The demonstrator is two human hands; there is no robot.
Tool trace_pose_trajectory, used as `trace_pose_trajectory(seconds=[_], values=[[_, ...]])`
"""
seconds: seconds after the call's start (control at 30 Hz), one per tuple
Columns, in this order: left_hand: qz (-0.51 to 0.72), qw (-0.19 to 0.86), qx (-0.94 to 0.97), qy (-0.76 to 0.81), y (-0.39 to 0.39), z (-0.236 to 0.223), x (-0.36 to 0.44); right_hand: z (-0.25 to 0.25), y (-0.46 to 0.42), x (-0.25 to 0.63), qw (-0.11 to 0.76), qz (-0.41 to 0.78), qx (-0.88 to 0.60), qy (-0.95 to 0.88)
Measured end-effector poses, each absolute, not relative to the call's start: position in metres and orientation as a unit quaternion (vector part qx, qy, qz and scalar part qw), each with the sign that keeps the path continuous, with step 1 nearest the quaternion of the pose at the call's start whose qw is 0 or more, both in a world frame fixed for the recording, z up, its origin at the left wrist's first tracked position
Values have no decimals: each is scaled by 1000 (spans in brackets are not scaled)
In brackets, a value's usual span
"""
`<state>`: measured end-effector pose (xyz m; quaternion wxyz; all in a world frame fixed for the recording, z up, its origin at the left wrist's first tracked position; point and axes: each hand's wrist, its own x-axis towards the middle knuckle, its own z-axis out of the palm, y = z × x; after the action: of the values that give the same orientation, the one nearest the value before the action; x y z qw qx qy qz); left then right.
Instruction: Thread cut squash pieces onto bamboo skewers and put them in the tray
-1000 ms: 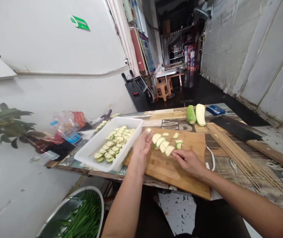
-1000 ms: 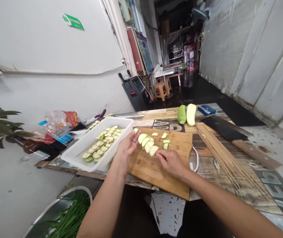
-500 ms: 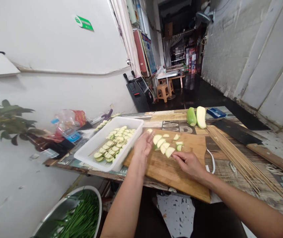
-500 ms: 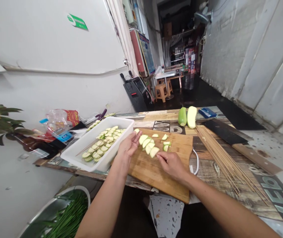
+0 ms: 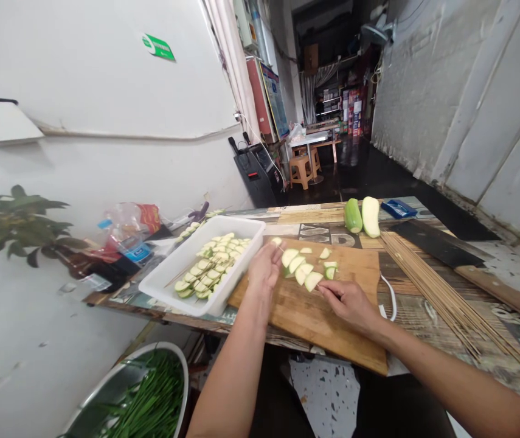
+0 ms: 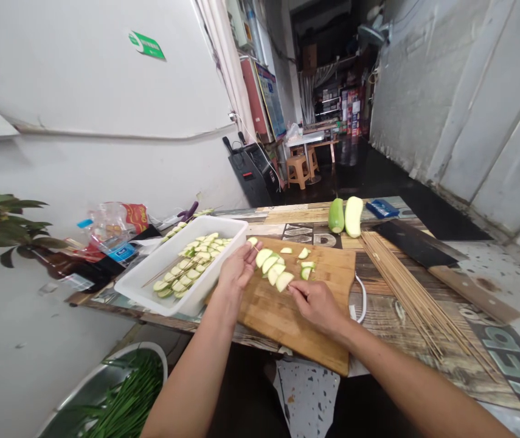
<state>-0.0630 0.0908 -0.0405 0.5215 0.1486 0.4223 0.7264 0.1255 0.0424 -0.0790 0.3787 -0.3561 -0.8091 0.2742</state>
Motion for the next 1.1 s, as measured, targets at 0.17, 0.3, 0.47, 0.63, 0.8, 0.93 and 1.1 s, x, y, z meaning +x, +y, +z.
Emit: trace_pose_trajectory(seconds=[0.17, 0.3, 0.47, 0.63, 0.8, 0.93, 1.1], values=[[724, 520, 148, 429, 89, -38, -61, -78, 42, 126, 375, 269, -358, -812], [717, 522, 154, 435, 90, -39, -61, -79, 41, 126, 372, 266, -362, -812], [711, 502, 185, 457, 88, -38, -60, -80, 41, 125, 374, 270, -357, -813], [702, 520, 197, 445, 85, -37, -59, -80, 41, 124, 373, 267, -361, -812], [706, 530, 182, 433, 85, -39, -58, -79, 41, 124, 377, 266, -365, -809], [711, 516, 181, 442, 84, -37, -54, -78, 40, 124, 375, 260, -363, -813], [725, 493, 187, 443, 84, -36, -50, -80, 40, 123, 372, 264, -365, -812]])
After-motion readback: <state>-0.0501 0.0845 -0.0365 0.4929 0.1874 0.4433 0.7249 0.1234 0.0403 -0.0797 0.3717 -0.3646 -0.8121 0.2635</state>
